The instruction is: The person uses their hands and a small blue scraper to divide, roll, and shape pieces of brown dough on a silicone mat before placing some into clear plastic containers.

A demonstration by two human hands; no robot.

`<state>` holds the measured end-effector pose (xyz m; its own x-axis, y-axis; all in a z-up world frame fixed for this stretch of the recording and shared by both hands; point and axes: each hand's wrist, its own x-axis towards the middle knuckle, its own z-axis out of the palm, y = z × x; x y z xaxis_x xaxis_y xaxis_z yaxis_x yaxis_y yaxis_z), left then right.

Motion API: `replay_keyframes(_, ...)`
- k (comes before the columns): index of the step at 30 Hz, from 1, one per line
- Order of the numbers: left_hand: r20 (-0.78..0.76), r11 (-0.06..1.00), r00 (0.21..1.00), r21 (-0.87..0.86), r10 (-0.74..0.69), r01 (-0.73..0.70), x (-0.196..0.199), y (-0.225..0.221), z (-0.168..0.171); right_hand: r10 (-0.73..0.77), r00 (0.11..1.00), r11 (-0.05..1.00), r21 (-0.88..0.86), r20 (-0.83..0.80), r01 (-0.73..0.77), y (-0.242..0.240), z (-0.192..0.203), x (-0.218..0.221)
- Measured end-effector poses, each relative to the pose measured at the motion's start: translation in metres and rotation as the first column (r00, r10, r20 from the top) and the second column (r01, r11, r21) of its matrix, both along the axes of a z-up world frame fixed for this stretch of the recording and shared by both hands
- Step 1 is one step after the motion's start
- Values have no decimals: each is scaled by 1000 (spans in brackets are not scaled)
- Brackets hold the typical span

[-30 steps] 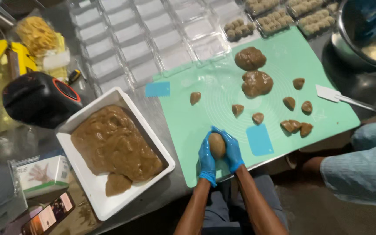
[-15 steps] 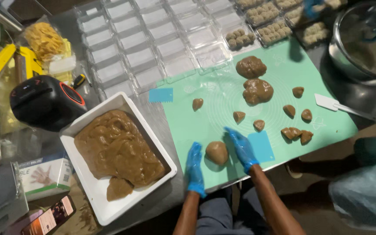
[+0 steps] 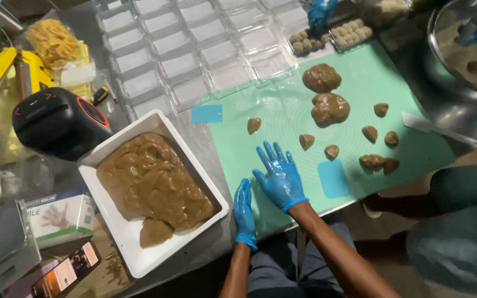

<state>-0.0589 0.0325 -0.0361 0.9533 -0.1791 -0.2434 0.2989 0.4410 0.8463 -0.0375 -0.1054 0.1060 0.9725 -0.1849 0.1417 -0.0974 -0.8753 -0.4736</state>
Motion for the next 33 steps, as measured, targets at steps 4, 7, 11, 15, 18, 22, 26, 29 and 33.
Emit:
replay_keyframes(4, 50, 992, 999, 126, -17, 11, -12, 4, 2, 16, 984, 999, -36, -176, -22, 6, 4, -9)
replay_keyframes(7, 140, 962, 989, 273, -38, -1, 4, 1, 8, 11, 968, 1000, 8, -250, -9, 2, 2, 15)
replay_keyframes(11, -36, 999, 999, 35, -11, 13, -4, 3, -1, -54, 985, 998, -27, 161, 59, -4, -4, -3)
replay_keyframes(15, 71, 999, 997, 49, 17, -20, 6, -2, -21, 13, 988, 1000, -3, -153, -14, 0, -31, 15)
replay_keyframes(18, 17, 998, 1000, -64, 3, -2, -6, 2, -18, -41, 999, 977, 208, 11, 38, -23, -40, 0)
replay_keyframes(22, 82, 916, 996, 393, 47, -75, -8, -10, 27, -442, 895, 871, 208, -63, 445, -93, -2, -55)
replay_keyframes(26, 111, 922, 976, 361, -189, 138, -48, -77, 49, -587, 797, 810, -95, -141, 579, -128, -10, -109)
replay_keyframes(29, 397, 728, 840, 685, -370, -3, -60, -134, 35, -598, 800, 800, -87, -52, 593, -139, -61, -104)
replay_keyframes(33, 227, 719, 930, 693, -288, 54, -50, -184, 6, -595, 801, 797, 76, -69, 599, -165, -126, -102)
